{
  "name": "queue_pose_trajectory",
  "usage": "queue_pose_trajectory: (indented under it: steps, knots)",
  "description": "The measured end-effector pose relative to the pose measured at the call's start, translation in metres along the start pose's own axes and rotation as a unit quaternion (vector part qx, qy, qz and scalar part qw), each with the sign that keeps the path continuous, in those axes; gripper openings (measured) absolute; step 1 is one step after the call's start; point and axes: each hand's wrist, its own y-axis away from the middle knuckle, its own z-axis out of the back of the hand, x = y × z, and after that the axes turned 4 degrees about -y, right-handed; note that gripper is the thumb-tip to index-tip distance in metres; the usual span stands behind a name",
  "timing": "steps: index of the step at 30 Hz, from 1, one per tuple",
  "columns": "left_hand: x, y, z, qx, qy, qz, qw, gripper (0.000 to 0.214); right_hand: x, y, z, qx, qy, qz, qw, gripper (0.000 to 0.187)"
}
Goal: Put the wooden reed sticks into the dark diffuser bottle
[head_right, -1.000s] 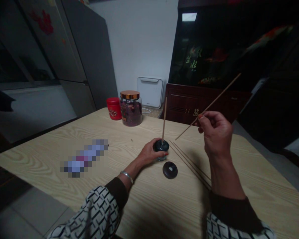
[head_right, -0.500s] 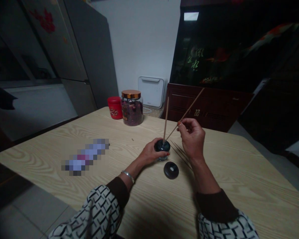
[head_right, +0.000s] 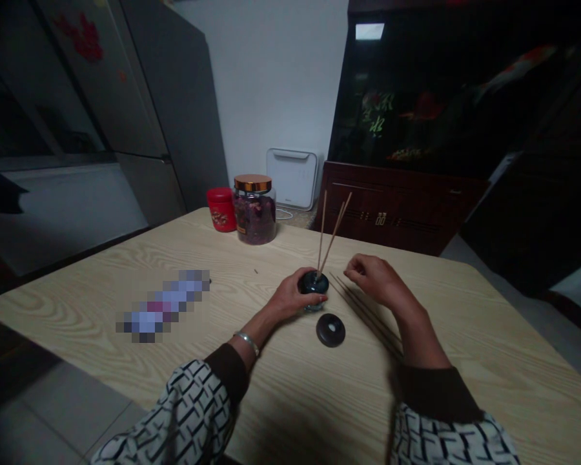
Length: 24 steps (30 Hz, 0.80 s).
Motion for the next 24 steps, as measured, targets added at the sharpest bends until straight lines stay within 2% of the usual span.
queue_pose_trajectory:
  steps: [2,4,8,13,19,24]
  knots:
    - [-0.001,0.000,0.001,0.003,0.000,0.005,1.000,0.071,-0.016,0.002,0.002,0.056,0.117,-0.058,0.990,0.013]
    - [-0.001,0.000,0.001,0.004,-0.001,0.009,1.000,0.071,-0.029,0.003,-0.002,0.112,0.198,-0.111,0.967,0.013]
    - [0.002,-0.001,0.000,0.000,-0.008,0.007,1.000,0.072,-0.046,0.005,-0.016,0.193,0.237,-0.175,0.936,0.022]
    - [0.003,-0.001,0.000,-0.001,-0.013,0.004,1.000,0.071,-0.052,0.004,-0.022,0.201,0.243,-0.196,0.929,0.026]
    - [0.002,-0.001,0.000,-0.002,-0.010,0.000,1.000,0.069,-0.046,0.005,-0.021,0.199,0.245,-0.198,0.928,0.028]
    - [0.004,-0.001,0.000,-0.003,-0.005,0.002,1.000,0.069,-0.045,0.006,-0.013,0.177,0.243,-0.191,0.935,0.025]
